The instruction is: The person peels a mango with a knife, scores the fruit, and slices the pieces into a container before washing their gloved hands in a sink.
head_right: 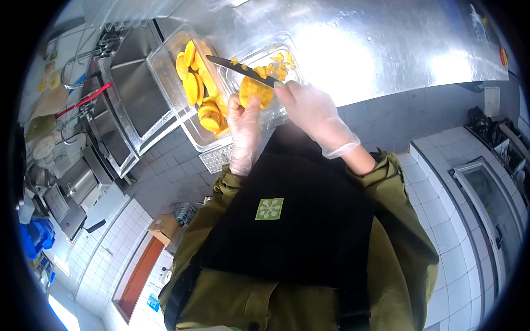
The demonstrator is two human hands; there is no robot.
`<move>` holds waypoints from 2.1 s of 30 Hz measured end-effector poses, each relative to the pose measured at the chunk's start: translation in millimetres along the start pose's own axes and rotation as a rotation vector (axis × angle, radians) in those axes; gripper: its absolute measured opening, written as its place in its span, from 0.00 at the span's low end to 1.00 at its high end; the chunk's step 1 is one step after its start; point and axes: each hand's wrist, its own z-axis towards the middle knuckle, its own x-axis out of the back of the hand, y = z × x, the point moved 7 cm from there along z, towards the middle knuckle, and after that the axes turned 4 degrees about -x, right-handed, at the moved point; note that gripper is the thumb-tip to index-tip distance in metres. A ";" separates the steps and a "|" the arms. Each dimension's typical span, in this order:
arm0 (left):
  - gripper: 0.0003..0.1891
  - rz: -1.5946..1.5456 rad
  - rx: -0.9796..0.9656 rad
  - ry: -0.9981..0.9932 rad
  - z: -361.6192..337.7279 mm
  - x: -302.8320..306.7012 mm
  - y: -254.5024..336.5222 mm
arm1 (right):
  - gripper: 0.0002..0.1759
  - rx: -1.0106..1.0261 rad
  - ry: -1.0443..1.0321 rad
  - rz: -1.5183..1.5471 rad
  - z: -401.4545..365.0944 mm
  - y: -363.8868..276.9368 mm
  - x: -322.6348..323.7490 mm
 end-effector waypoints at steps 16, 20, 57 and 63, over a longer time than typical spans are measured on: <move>0.09 -0.500 0.191 0.138 8.0 3.6 -11.7 | 0.15 0.011 -0.068 0.331 -33.4 13.2 -6.0; 0.12 -0.523 0.223 0.145 5.9 -5.3 -16.3 | 0.12 0.005 -0.074 0.179 -36.3 10.8 -16.7; 0.13 -0.373 0.084 0.047 2.4 -8.1 -10.1 | 0.11 0.088 0.165 -0.024 -15.1 4.1 -10.4; 0.12 -0.405 0.091 0.087 3.9 -8.1 -4.0 | 0.12 -0.011 -0.046 0.212 -9.6 3.0 1.8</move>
